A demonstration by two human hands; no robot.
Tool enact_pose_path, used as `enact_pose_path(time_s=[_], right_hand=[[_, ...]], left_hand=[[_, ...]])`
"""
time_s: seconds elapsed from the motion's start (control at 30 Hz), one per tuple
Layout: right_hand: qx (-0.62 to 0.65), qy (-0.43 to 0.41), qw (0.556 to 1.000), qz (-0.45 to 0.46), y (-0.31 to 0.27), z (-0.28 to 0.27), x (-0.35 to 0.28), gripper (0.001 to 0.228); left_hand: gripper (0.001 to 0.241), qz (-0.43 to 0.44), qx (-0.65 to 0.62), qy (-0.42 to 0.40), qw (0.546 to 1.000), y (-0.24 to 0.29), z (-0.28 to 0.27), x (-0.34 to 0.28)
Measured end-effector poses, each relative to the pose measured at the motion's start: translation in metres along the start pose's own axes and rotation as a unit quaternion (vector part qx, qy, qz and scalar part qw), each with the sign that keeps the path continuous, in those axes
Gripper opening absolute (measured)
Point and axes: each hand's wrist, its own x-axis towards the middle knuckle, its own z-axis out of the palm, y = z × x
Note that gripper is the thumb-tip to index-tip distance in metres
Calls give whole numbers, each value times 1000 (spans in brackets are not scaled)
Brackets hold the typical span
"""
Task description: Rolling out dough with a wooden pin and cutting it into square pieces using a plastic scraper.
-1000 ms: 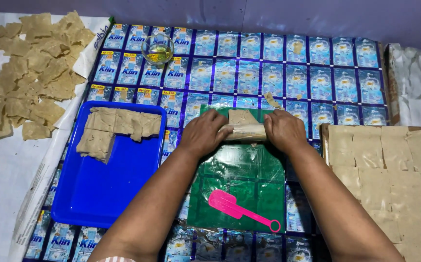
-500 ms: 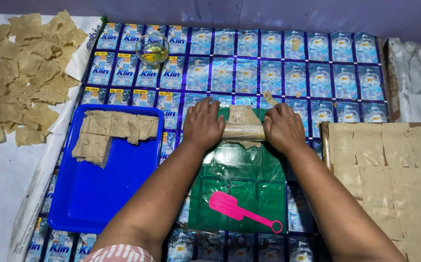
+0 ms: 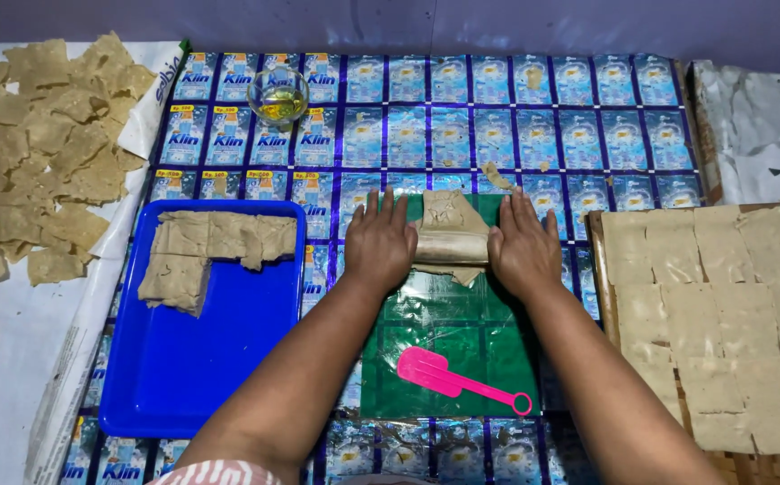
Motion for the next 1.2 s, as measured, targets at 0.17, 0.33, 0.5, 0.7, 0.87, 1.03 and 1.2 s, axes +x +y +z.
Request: enact_pose_path(time_s=[0.17, 0.33, 0.5, 0.7, 0.87, 1.03, 1.2], right_hand=[[8, -91, 995, 35, 5, -6, 53, 67], [4, -133, 990, 55, -2, -15, 51, 70], [-19, -84, 996, -5, -5, -15, 21, 66], [24, -32, 997, -64, -4, -17, -39, 72], [30, 12, 996, -80, -10, -24, -104, 77], [28, 32, 995, -94, -16, -24, -114, 81], [23, 32, 998, -51, -9, -11, -59, 78]], left_hand=[[66, -80, 5, -104, 991, -1, -9, 47], [72, -110, 26, -81, 990, 1, -6, 31], [56, -94, 16, 3, 995, 13, -5, -10], [49, -61, -3, 48, 997, 34, -19, -69], [54, -32, -13, 75, 997, 46, -14, -123], [57, -14, -4, 89, 996, 43, -10, -122], [54, -32, -27, 66, 997, 29, -9, -71]])
